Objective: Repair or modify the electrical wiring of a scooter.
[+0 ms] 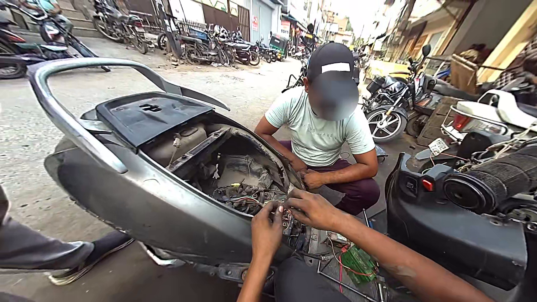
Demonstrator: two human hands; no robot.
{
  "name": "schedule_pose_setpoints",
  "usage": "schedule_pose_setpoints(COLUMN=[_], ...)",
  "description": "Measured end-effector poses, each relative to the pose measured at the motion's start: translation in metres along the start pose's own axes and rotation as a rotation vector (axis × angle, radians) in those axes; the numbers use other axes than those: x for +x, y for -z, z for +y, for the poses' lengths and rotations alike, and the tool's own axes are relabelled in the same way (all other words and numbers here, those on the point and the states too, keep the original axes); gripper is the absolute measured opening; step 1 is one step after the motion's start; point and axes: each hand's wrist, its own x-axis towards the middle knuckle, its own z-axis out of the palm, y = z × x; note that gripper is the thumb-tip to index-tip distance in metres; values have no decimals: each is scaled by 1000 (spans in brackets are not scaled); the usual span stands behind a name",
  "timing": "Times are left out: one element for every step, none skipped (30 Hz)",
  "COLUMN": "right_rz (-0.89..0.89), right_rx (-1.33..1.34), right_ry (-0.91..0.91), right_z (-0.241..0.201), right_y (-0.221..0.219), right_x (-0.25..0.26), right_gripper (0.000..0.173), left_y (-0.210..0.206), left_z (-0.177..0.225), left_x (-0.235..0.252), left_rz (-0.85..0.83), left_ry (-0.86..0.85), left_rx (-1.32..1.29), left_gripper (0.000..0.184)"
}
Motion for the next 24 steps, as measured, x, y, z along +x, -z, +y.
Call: schedule_pose_setpoints(right_rz=[13,30,42,40,23,6,-2,4,12,17,14,10,8,12,19,27,41,56,69,77,91,117,144,175], right_rx=[-18,-28,-22,3,48,101,157,207,238,251,252,242,222,190,159,124,87,61,51,57,74,101,137,182], right_ry=[29,46,35,-9,-79,-150,-208,-246,-265,-271,-267,-256,-245,-229,-214,-198,-176,-151,-134,-133,-146,-172,-209,-251], right_z=[-2,-4,-5,-7,-7,-5,-3,0,2,3,2,0,-2,-5,-7,-9,-9,-8,-7,-7,-7,-8,-8,-7], right_y=[-2,-4,-6,-7,-7,-7,-7,-8,-8,-8,-7,-6,-5,-5,-6,-8,-10,-12,-13,-13,-11,-8,-5,-3], right_x=[-2,-4,-4,-4,-3,-1,-1,-1,0,0,0,-1,-1,-1,-2,-3,-3,-3,-4,-5,-5,-5,-5,-6], right_gripper=[19,19,19,19,18,18,19,20,20,21,21,21,20,19,18,18,18,19,19,19,18,19,20,22], left_y=[1,2,2,2,1,0,-2,-3,-4,-5,-6,-6,-7,-6,-5,-4,-5,-6,-7,-8,-7,-5,-2,1], left_z=[1,0,0,-1,-3,-6,-11,-16,-20,-22,-22,-20,-18,-15,-11,-7,-4,-3,-2,-3,-4,-5,-7,-10], left_x=[2,4,5,6,5,3,2,1,0,-1,-2,-3,-4,-4,-5,-6,-6,-6,-7,-7,-7,-6,-5,-2], left_rz=[-15,-24,-22,-3,34,73,103,125,143,153,161,170,177,170,149,122,98,85,83,94,106,112,112,107], left_ry=[56,94,113,106,55,-43,-167,-301,-423,-501,-532,-530,-512,-481,-439,-388,-340,-312,-302,-303,-304,-298,-286,-267], left_rx=[-36,-65,-89,-100,-81,-22,68,160,242,305,341,356,370,396,433,476,518,551,562,545,496,423,338,259], left_gripper=[11,10,10,11,13,17,24,29,32,31,28,24,21,20,18,15,13,11,11,11,13,15,17,19])
